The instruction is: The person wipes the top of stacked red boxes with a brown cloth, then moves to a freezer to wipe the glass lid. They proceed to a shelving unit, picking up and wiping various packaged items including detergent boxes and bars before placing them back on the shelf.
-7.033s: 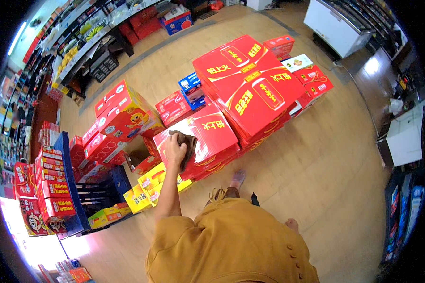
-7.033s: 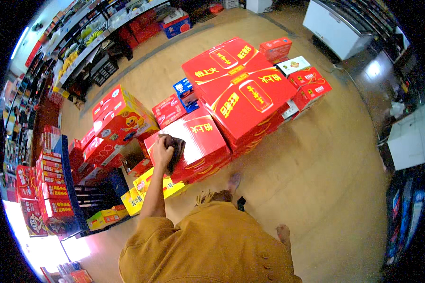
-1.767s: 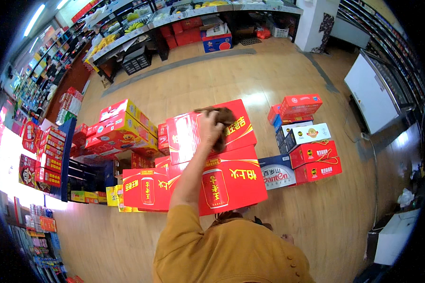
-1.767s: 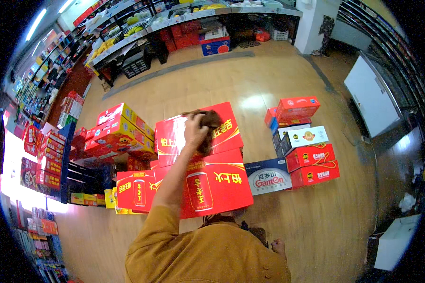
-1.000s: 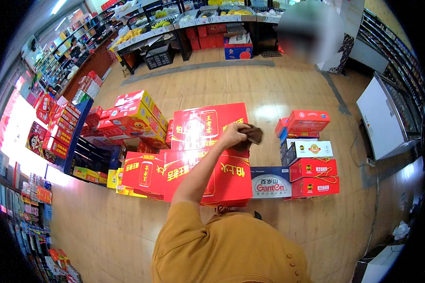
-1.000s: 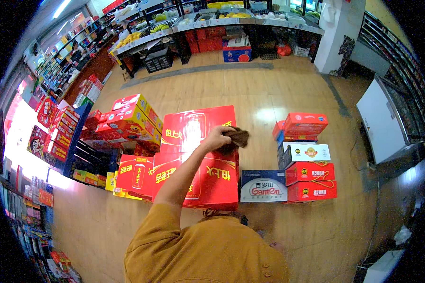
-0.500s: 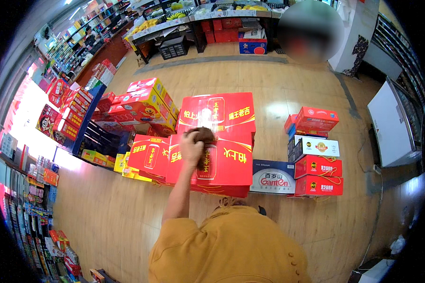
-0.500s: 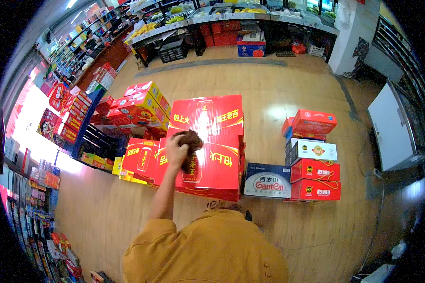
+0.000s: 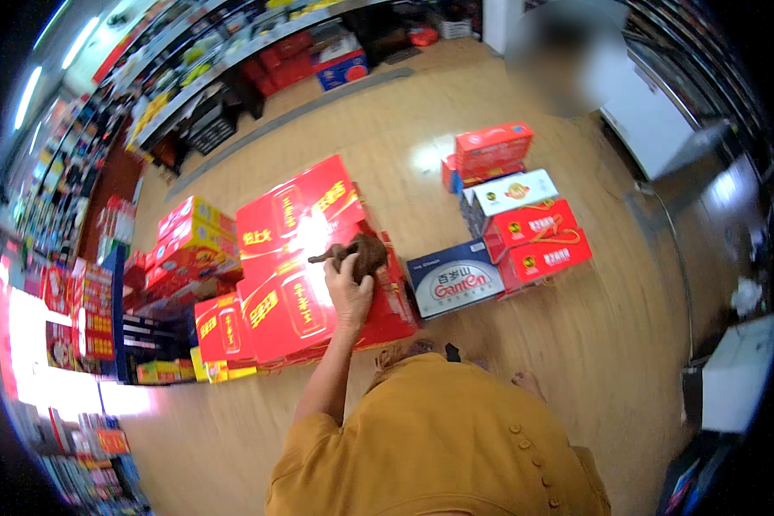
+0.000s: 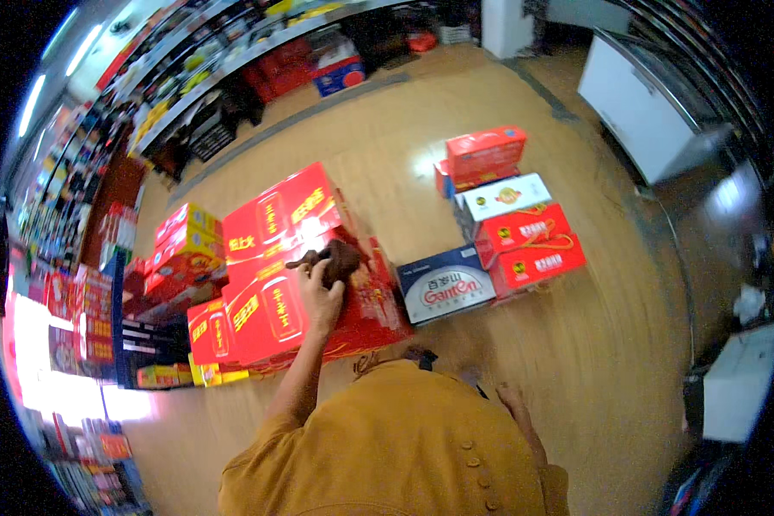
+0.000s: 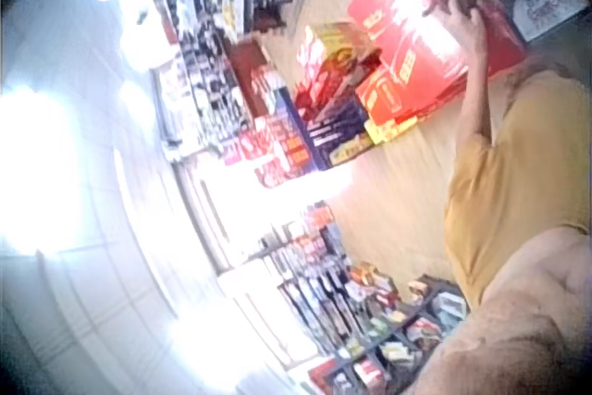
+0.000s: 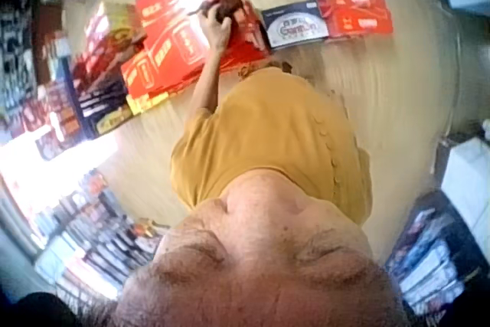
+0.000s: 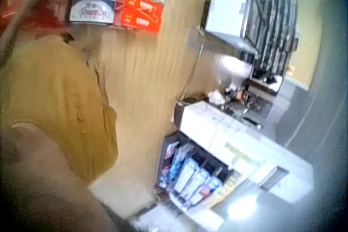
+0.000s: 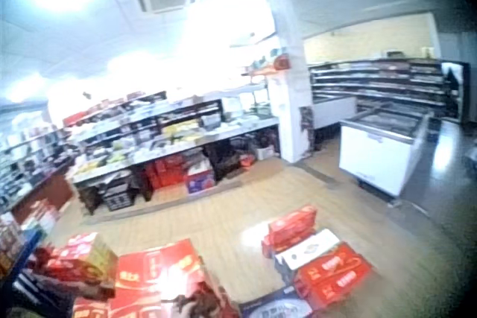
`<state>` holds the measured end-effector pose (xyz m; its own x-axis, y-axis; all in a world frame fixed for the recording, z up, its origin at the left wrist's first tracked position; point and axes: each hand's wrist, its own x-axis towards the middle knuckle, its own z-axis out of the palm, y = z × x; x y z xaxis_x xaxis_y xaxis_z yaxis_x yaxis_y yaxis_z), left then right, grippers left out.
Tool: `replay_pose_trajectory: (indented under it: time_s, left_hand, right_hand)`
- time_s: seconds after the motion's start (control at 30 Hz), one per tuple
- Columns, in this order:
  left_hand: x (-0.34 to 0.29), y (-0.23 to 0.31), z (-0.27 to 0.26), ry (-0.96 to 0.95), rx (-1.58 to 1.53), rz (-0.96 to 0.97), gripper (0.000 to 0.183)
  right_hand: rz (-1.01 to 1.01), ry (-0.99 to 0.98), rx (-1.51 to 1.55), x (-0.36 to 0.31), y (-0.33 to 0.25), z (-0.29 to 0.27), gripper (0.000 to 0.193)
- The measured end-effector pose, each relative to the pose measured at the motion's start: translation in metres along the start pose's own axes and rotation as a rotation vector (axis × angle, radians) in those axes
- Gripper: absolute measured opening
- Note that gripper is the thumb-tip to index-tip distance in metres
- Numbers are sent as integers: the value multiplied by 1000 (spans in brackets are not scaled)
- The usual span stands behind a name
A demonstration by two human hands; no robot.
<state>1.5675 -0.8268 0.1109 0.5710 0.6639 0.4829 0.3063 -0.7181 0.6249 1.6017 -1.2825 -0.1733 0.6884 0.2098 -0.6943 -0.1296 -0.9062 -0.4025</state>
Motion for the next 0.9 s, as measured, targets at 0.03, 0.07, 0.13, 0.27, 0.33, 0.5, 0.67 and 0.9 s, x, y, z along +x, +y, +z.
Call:
replay_pose_trajectory:
  time_s: [0.03,0.07,0.13,0.27,0.33,0.5,0.67,0.9]
  left_hand:
    - [0,18,11,-92,-31,52,38]
    - [-2,34,19,-173,-60,98,38]
    - [-10,49,47,-349,-165,79,37]
    - [-25,89,90,-645,-520,-186,34]
    - [-30,105,96,-818,-811,-465,31]
    - [-45,121,142,-920,-972,-789,32]
    - [-68,157,181,-1125,-1120,-1205,30]
    - [-87,203,224,-1428,-1164,-1205,26]
  right_hand:
    - [67,-15,89,-22,-12,-6,29]
    - [123,-29,170,-63,-58,-36,31]
    - [117,-40,165,-79,-46,-34,32]
    - [158,3,201,-68,17,15,22]
    - [216,36,323,-84,18,8,17]
    - [98,100,100,-92,87,64,29]
    - [358,78,237,-135,108,56,31]
    - [454,121,427,-149,156,63,28]
